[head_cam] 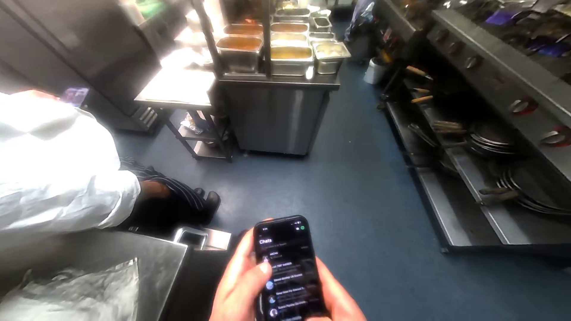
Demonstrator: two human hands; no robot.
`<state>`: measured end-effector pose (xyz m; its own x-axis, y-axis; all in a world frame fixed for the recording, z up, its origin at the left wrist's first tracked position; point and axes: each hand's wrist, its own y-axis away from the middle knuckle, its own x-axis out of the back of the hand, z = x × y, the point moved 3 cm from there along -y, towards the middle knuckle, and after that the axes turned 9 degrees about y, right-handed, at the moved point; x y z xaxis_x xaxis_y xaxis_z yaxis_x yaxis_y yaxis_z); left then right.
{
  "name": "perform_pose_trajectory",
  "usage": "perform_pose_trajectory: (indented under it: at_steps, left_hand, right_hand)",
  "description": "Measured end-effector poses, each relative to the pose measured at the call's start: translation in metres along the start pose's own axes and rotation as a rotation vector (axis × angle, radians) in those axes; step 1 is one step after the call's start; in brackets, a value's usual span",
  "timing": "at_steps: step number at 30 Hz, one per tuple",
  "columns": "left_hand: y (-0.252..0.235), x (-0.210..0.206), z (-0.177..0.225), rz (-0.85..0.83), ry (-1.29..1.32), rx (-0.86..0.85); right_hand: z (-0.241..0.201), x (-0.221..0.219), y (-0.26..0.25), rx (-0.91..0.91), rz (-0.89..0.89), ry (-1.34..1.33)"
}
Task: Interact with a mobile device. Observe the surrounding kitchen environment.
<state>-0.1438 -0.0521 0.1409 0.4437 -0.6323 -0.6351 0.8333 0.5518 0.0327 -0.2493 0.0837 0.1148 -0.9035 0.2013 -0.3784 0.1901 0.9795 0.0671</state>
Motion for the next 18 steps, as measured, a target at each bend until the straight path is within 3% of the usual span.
perform_pose_trajectory:
  at_steps: [18]
  left_hand:
    - [-0.0044,-0.0093,-0.0045,-0.055,-0.077,0.045]
  right_hand:
    - [-0.0018,0.0069,0.0075,0.035,0.024,-0.01]
